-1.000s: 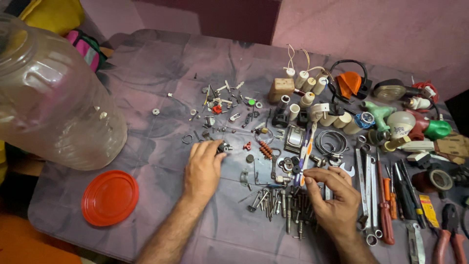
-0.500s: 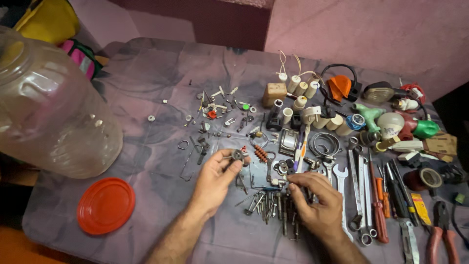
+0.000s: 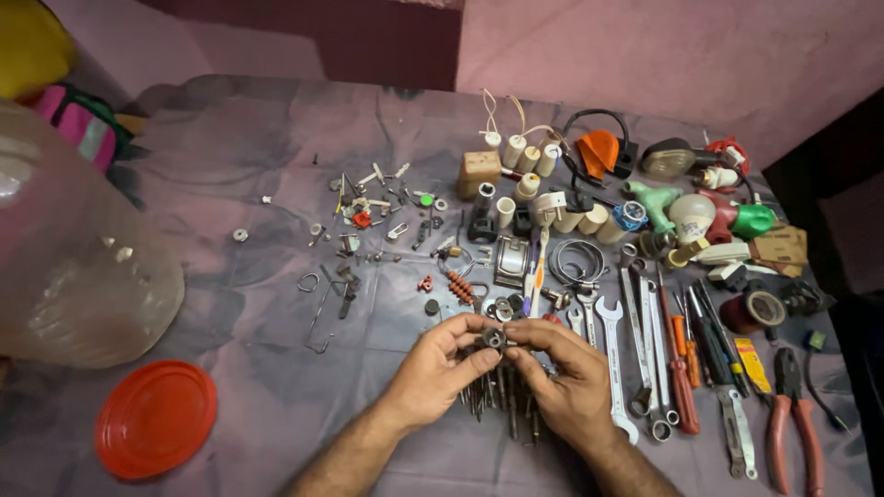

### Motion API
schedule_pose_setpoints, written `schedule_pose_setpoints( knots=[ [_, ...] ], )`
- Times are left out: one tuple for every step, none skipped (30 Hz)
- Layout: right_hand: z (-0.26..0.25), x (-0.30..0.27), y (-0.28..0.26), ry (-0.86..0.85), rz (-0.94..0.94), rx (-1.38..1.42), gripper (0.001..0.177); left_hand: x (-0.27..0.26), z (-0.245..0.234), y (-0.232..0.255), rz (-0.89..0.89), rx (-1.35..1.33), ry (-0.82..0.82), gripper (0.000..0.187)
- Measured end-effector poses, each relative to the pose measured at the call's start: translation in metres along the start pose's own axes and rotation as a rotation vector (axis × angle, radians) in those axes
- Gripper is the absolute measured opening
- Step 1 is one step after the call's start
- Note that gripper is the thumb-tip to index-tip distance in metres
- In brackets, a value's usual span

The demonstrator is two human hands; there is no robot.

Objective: The person assembles small hardware components by picking up bolts, nuts, washers, and metal brackets from the table and fitting them together by hand.

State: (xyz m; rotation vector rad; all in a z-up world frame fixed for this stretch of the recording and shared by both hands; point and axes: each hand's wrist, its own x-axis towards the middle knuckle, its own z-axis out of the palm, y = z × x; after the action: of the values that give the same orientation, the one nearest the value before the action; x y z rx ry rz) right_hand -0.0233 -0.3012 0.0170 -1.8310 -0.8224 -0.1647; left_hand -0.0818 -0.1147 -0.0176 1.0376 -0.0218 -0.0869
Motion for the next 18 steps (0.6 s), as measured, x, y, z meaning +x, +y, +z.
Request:
schedule_pose_setpoints(
  knots=[
    [0.001,-0.002,0.004,0.003,0.000,-0.002,0.022,0.001,0.000,-0.001,0.023,0.001,-0.003,0.031],
    [0.003,-0.005,0.007,0.009,0.099,0.127,0.020,0.002,0.001,-0.001,0.047,0.002,-0.004,0.031],
    [0.005,-0.007,0.011,0.016,0.198,0.255,0.018,0.001,0.001,0.000,0.048,0.002,-0.006,0.031],
    [0.006,-0.009,0.015,0.018,0.199,0.253,0.018,0.000,0.001,0.000,0.065,0.012,-0.016,0.031],
    [0.006,-0.011,0.018,0.018,0.315,0.368,0.020,-0.001,0.001,0.001,0.083,0.022,-0.026,0.031],
    [0.006,-0.013,0.021,0.015,0.432,0.484,0.021,-0.001,0.001,0.001,0.081,0.020,-0.026,0.031],
    [0.006,-0.014,0.024,0.014,0.435,0.482,0.021,-0.002,0.000,0.000,0.059,0.014,-0.011,0.032],
    [0.006,-0.014,0.026,0.017,0.466,0.554,0.022,-0.002,-0.001,0.000,0.039,0.010,0.005,0.033],
    [0.006,-0.015,0.029,0.020,0.498,0.626,0.022,-0.003,-0.002,0.000,0.040,0.008,0.006,0.033],
    [0.006,-0.015,0.031,0.016,0.499,0.624,0.022,-0.004,-0.003,0.000,0.023,-0.007,0.016,0.033],
    [0.005,-0.014,0.034,0.006,0.527,0.701,0.020,-0.005,-0.003,0.000,0.006,-0.022,0.026,0.033],
    [0.005,-0.015,0.037,0.000,0.554,0.779,0.018,-0.005,-0.004,0.000,0.006,-0.024,0.026,0.033],
    [0.005,-0.016,0.040,0.000,0.555,0.777,0.018,-0.006,-0.004,0.000,0.065,-0.027,-0.013,0.032],
    [0.006,-0.017,0.043,0.002,0.592,0.839,0.019,-0.006,-0.003,-0.001,0.123,-0.032,-0.051,0.031],
    [0.006,-0.019,0.046,0.004,0.628,0.900,0.021,-0.007,-0.003,-0.002,0.123,-0.035,-0.050,0.031],
    [0.005,-0.020,0.048,0.004,0.631,0.900,0.021,-0.007,-0.003,-0.002,0.109,-0.062,-0.061,0.031],
    [0.004,-0.020,0.050,0.030,0.650,0.910,0.021,-0.007,-0.003,-0.002,0.095,-0.089,-0.073,0.031],
    [0.003,-0.020,0.051,0.054,0.670,0.918,0.023,-0.008,-0.004,-0.002,0.094,-0.092,-0.071,0.031]
  ],
)
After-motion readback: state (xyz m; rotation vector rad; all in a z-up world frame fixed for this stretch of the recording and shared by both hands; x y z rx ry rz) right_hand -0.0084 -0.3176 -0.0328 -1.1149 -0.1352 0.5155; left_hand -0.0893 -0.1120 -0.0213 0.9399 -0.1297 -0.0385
